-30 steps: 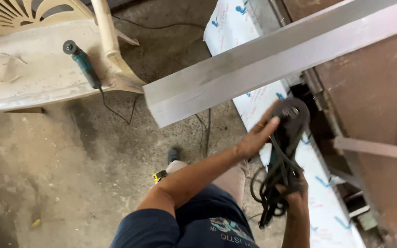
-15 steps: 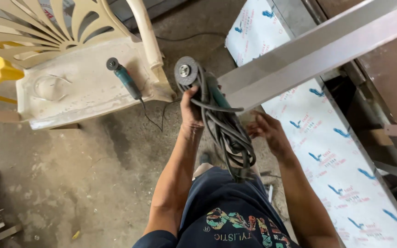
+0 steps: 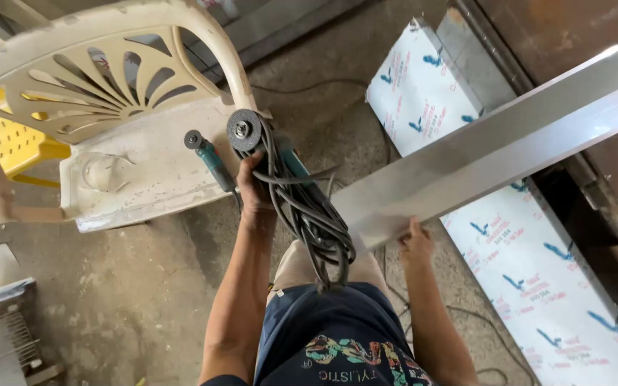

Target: The person handles long stainless steel angle bars and a stainless sheet on a workbench, unwraps protective film from a bar, positions and aligns the bars around the sheet, and fits corner pieces to form a rectangular frame. They briefly pick up an angle grinder and its cord before setting it aside and continue fitting the frame edges by hand.

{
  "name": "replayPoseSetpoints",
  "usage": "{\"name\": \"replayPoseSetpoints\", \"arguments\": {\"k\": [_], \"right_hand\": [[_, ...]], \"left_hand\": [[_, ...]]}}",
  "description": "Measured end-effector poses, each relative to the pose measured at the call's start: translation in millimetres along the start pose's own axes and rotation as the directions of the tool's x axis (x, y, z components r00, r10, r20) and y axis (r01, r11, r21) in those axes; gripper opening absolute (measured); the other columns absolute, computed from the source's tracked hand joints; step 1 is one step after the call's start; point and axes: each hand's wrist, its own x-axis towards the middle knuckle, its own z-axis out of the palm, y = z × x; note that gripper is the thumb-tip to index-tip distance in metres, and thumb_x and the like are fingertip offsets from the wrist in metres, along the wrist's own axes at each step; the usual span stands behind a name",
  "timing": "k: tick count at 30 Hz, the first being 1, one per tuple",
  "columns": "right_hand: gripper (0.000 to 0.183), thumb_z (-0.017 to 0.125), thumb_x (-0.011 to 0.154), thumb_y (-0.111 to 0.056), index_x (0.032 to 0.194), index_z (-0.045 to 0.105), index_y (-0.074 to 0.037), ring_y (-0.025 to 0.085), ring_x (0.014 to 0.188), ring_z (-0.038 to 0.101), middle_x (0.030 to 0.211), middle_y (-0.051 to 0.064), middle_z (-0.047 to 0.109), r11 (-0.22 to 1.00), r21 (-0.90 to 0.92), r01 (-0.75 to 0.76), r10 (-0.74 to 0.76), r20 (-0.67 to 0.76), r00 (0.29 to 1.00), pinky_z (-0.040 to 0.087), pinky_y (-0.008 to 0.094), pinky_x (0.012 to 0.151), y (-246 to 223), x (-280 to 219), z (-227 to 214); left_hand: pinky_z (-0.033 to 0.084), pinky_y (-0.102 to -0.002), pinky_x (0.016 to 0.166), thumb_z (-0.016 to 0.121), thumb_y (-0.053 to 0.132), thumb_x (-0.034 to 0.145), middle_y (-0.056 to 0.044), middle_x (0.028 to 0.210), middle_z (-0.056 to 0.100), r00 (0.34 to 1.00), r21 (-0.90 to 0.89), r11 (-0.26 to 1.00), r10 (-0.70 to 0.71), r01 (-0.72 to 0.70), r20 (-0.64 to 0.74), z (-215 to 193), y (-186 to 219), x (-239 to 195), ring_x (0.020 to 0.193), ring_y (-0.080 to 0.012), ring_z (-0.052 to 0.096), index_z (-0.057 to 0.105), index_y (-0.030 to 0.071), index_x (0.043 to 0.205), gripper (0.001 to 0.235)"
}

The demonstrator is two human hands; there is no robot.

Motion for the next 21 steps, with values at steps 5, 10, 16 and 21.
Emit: {"name": "replayPoseSetpoints", "arguments": {"k": [5,10,16,21], "right_hand": [[0.033,0.078,0.086,-0.016,0.114,0.062,-0.007,0.023,0.09,0.07,0.104,0.007,0.07,0.958,0.138,0.252,-0.228,-0.169,0.959,0.062,0.04,0.069,-30,21,-83],[0.076,0.092,0.089,-0.035,0.137,0.049,0.006,0.016,0.082,0.056,0.099,0.005,0.058,0.77,-0.633,0.082,-0.456,-0.455,0.765,0.053,0.027,0.068,-75,16,-171],[0.054,0.055,0.108,-0.042,0.145,0.06,-0.003,0.019,0.116,0.06,0.13,0.007,0.068,0.406,-0.551,0.729,-0.565,0.476,0.674,0.045,0.037,0.103,-87,-121,95],[0.109,0.062,0.079,-0.075,0.158,0.041,-0.004,0.037,0.14,0.053,0.151,0.024,0.056,0.412,-0.401,0.818,-0.203,0.835,0.512,0.04,0.05,0.118,-86,-213,292]], "left_hand": [[0.059,-0.046,0.092,0.064,0.033,0.088,-0.02,0.113,0.071,0.992,0.06,0.991,-0.121,0.119,0.034,-20,25,56,0.103,-0.0344,0.071,0.06,-0.003,0.131,0.056],[0.058,-0.042,0.088,0.067,0.029,0.093,-0.02,0.111,0.07,0.963,0.147,0.957,-0.261,0.25,0.064,-56,37,104,0.098,-0.0312,0.069,0.062,-0.007,0.129,0.051],[0.059,-0.04,0.087,0.074,0.01,0.084,-0.011,0.117,0.067,0.966,0.177,0.968,-0.205,0.176,0.16,-20,44,121,0.102,-0.0249,0.068,0.057,0.001,0.133,0.053],[0.06,-0.041,0.087,0.073,0.006,0.083,-0.013,0.118,0.067,0.921,0.203,0.947,-0.296,0.249,0.252,16,55,147,0.101,-0.0264,0.069,0.054,0.003,0.132,0.053]]}}
